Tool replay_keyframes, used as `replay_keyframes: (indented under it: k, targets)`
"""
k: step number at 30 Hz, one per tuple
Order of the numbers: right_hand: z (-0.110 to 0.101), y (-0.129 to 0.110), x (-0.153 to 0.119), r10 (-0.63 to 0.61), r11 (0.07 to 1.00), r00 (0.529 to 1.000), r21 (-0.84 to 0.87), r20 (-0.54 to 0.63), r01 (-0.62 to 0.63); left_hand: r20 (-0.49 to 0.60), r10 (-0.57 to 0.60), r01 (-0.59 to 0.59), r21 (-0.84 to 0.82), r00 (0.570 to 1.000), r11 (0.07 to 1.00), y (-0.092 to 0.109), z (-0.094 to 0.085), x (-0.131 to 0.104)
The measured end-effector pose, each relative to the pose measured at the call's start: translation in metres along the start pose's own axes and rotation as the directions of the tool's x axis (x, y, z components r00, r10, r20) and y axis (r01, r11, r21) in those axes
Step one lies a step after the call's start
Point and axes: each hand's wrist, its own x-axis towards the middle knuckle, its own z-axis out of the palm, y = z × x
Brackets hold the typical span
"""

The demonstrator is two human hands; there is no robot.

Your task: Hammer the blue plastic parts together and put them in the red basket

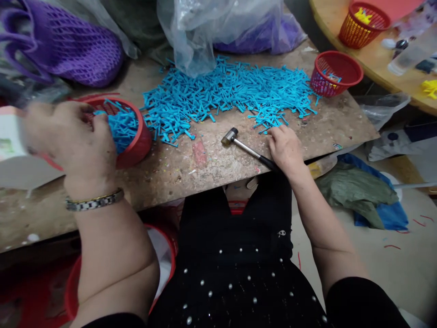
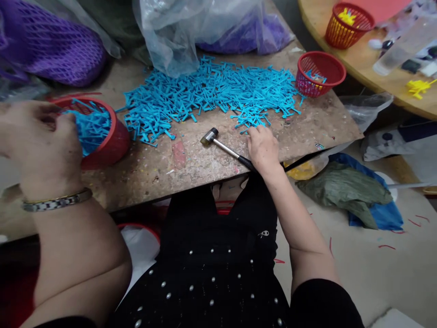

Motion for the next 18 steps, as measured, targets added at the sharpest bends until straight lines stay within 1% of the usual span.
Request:
replay_keyframes:
  k: [2,3,4,6,8,9,10,13,16,18]
  targets:
    - [-0.001,0.005,0.006,0.023,0.998,0.999,-0.052,0.026,-0.021,-0.029,-0.022,0.025,0.089,0.999,0.996,0.01,0.003,-0.004]
    - [-0.002,0.007,0.008,0.032,0.996,0.999,-0.08,0.041,-0.028,-0.031,0.01,-0.007,0.088,0.999,0.996,0.016,0.004,-0.006]
    - [-0.003,0.008,0.01,0.041,0.994,0.998,-0.108,0.056,-0.035,-0.01,0.07,-0.07,0.047,0.997,0.996,0.023,0.006,-0.01]
    - [-0.004,0.01,0.012,0.06,0.986,0.994,-0.158,0.088,-0.045,0.013,0.2,-0.198,-0.082,0.98,0.977,0.038,0.01,-0.019]
    - [-0.004,0.012,0.014,0.069,0.981,0.991,-0.189,0.111,-0.048,0.046,0.309,-0.292,-0.224,0.95,0.93,0.053,0.017,-0.032]
    - [-0.004,0.013,0.014,0.07,0.979,0.991,-0.197,0.115,-0.047,0.066,0.354,-0.321,-0.296,0.933,0.9,0.06,0.021,-0.039]
    - [-0.003,0.014,0.014,0.07,0.979,0.991,-0.199,0.115,-0.046,0.11,0.393,-0.33,-0.368,0.913,0.869,0.068,0.025,-0.047]
    - [0.0,0.017,0.014,0.051,0.984,0.995,-0.175,0.083,-0.035,0.223,0.457,-0.29,-0.523,0.861,0.802,0.089,0.037,-0.072]
    - [0.003,0.02,0.011,0.017,0.995,1.0,-0.103,0.025,-0.015,0.323,0.5,-0.224,-0.615,0.803,0.756,0.109,0.047,-0.093]
    - [0.004,0.021,0.008,-0.005,0.999,1.0,-0.051,-0.013,0.005,0.357,0.521,-0.186,-0.659,0.775,0.729,0.12,0.052,-0.103]
